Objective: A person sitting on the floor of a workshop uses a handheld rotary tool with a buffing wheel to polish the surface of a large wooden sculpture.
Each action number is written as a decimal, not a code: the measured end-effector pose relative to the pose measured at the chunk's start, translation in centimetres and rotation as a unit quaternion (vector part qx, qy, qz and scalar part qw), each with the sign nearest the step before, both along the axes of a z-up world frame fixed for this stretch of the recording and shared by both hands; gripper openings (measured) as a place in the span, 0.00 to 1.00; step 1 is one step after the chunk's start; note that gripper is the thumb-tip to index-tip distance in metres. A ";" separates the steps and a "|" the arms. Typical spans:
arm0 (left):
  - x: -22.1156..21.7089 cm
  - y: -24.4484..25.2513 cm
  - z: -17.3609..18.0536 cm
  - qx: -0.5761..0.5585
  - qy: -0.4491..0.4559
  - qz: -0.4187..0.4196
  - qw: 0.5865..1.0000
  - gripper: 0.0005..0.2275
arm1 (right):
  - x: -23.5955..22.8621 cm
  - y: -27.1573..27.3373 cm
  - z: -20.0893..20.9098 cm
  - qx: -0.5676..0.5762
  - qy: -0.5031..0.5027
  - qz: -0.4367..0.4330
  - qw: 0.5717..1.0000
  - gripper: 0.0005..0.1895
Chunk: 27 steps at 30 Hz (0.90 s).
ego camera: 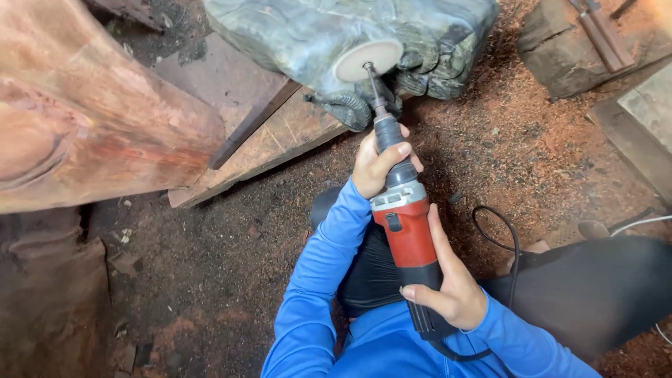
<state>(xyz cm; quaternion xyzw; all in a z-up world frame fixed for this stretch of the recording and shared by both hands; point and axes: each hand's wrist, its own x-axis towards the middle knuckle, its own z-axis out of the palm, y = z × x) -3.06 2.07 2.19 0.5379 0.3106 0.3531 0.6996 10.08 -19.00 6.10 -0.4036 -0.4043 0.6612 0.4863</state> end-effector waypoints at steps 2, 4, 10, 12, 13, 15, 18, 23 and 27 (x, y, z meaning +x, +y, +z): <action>0.1 0.3 -0.2 0.010 -0.014 -0.012 1.000 0.13 | 0.2 0.1 0.0 0.009 -0.014 -0.008 1.000 0.64; 0.2 0.1 -0.2 0.003 -0.019 -0.008 1.000 0.13 | 0.5 0.1 -0.1 0.003 -0.014 -0.005 1.000 0.65; 1.2 0.2 0.3 -0.008 -0.053 0.016 0.998 0.13 | 2.4 0.9 -0.1 0.005 -0.037 0.010 0.999 0.66; 1.7 0.4 0.4 -0.011 -0.065 0.031 0.997 0.13 | 3.3 1.4 0.1 0.001 -0.048 0.022 0.999 0.67; 1.9 0.5 0.4 -0.022 -0.074 0.040 0.996 0.14 | 3.8 1.6 0.2 -0.012 -0.028 0.035 0.999 0.67; 2.2 0.6 0.4 -0.032 -0.090 0.053 0.994 0.14 | 4.7 2.1 0.2 -0.023 -0.014 0.052 0.998 0.68; 2.6 0.9 0.8 -0.021 -0.098 0.068 0.993 0.14 | 6.0 3.1 0.4 -0.036 -0.133 0.062 0.989 0.69; 3.5 1.6 1.1 -0.026 -0.110 0.089 0.990 0.13 | 7.8 4.9 1.6 -0.018 -0.108 0.084 0.990 0.67; 3.8 1.7 1.0 -0.037 -0.089 0.103 0.990 0.14 | 8.7 5.3 0.6 0.023 -0.116 0.095 0.988 0.67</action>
